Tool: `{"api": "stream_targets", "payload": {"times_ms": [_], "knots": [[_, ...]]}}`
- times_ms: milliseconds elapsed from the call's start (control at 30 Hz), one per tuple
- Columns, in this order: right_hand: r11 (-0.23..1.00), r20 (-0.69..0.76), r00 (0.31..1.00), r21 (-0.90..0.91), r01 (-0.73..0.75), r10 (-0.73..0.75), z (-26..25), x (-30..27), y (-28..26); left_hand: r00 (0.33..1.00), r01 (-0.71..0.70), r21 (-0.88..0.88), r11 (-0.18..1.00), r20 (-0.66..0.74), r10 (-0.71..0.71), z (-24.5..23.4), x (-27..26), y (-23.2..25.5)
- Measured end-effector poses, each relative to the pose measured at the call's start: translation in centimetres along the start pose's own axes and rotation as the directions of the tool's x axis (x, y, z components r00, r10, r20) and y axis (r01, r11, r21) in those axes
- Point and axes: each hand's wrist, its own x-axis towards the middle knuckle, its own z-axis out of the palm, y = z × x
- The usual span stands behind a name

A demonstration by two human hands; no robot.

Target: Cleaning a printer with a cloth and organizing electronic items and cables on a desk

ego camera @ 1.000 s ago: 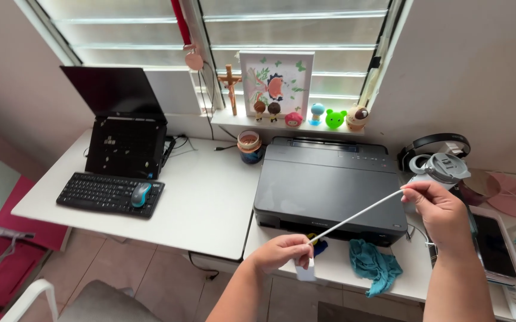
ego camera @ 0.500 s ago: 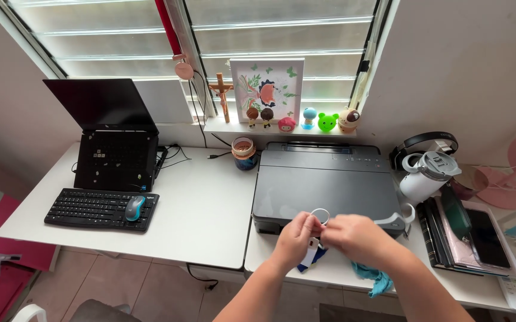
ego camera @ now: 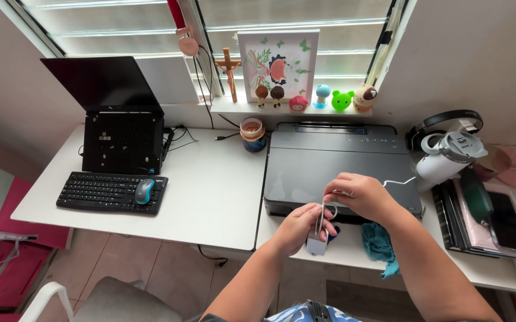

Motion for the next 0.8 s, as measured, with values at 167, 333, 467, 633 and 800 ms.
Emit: {"api": "stream_targets", "payload": {"times_ms": [167,333,467,633,800], "knots": [[0.954,0.07,0.979,0.223,-0.201,0.19,1.1,0.9,1.3,1.0,-0.021,-0.107,0.994,-0.005,0.02,-0.8,-0.1,0.1],[0.815,0.171,0.932,0.452,-0.362,0.319,2.2,-0.2,3.0,0.991,-0.082,-0.355,0.931,-0.131,0.038,-3.0,1.1,1.2],[0.828,0.098,0.918,0.402,-0.39,0.385,0.8,-1.1,5.4,0.96,-0.266,-0.561,0.784,-0.229,0.162,-5.0,1.7,3.6],[0.969,0.017,0.971,0.063,-0.24,0.24,-3.3,-0.6,1.6,0.928,-0.372,-0.657,0.656,-0.287,0.238,-4.5,1.2,6.0],[0.837,0.109,0.919,-0.382,0.391,-0.38,-6.0,1.2,-3.9,0.841,-0.489,-0.345,0.801,-0.431,0.328,-2.9,1.3,7.1]]}}
